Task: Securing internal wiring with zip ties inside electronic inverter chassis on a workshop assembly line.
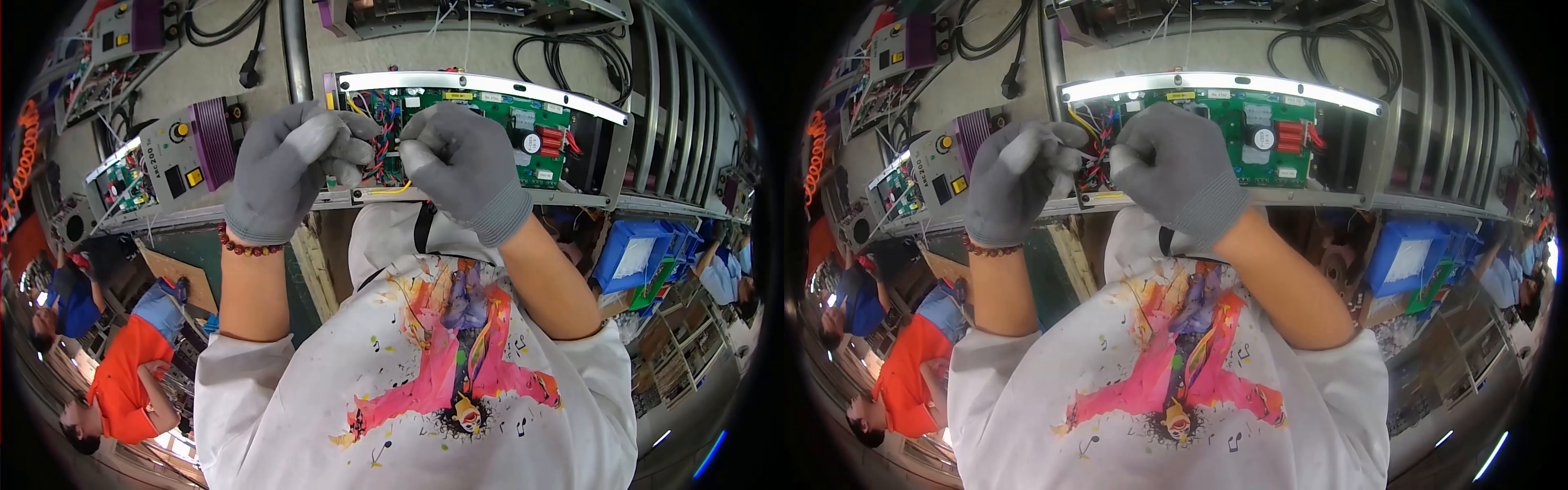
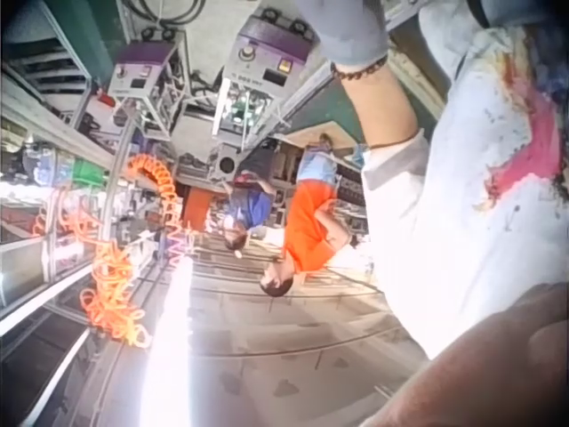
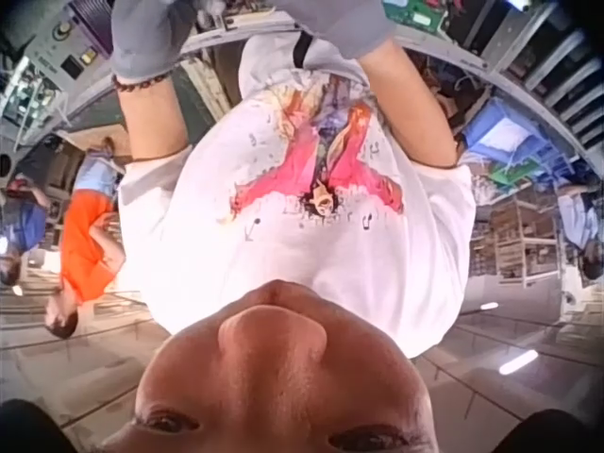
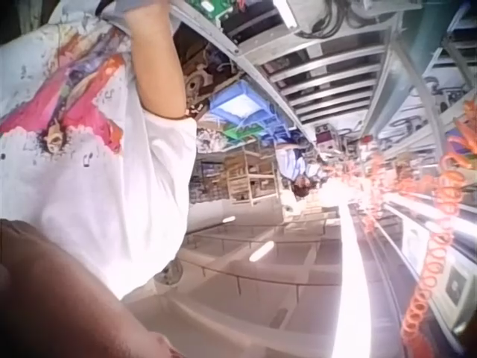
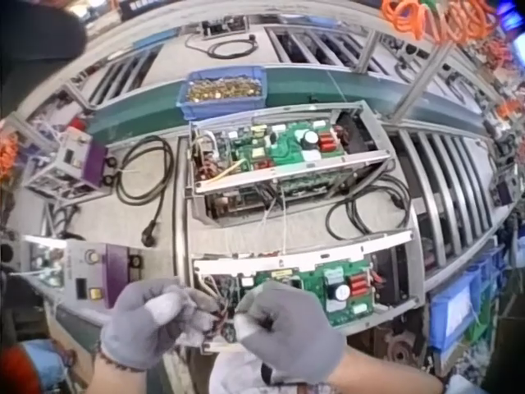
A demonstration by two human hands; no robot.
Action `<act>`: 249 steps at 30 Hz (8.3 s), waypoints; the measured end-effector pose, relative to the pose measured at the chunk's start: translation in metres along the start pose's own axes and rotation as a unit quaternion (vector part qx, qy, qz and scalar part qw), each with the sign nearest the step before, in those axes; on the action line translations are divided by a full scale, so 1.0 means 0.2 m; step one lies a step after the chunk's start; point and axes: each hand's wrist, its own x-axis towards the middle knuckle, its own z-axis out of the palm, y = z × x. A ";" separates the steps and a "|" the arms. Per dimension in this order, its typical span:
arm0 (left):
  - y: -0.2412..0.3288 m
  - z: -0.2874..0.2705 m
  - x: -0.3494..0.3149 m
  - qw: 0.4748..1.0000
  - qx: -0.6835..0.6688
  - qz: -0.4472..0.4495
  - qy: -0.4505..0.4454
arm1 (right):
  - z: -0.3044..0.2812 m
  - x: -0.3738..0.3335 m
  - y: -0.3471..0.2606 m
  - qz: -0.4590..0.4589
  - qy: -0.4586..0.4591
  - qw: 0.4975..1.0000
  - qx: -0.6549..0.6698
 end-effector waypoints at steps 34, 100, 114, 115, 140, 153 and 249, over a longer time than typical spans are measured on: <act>-0.05 0.00 -0.01 0.927 0.340 0.161 -0.001 | -0.02 0.02 0.04 0.121 -0.141 0.947 0.262; -0.73 0.52 -0.13 0.876 -0.178 0.075 0.442 | -2.28 -1.94 2.01 0.632 0.134 0.589 -0.485; -0.75 0.54 -0.15 0.892 -0.219 0.085 0.385 | -1.81 -0.93 0.45 0.027 0.359 0.872 -0.333; -0.75 0.53 -0.15 0.896 -0.214 0.079 0.380 | -1.58 -0.70 0.29 -0.016 0.272 0.907 -0.322; -0.74 0.46 -0.16 0.918 -0.230 0.064 0.318 | -0.33 0.50 -0.30 -0.295 -0.328 0.819 -0.366; -0.70 0.32 -0.26 0.963 0.057 -0.045 0.260 | -0.09 0.21 -0.11 -0.172 -0.398 0.825 -0.363; -0.61 0.40 -0.27 0.925 0.057 0.124 0.353 | -0.10 0.06 0.09 -0.213 -0.282 0.931 -0.094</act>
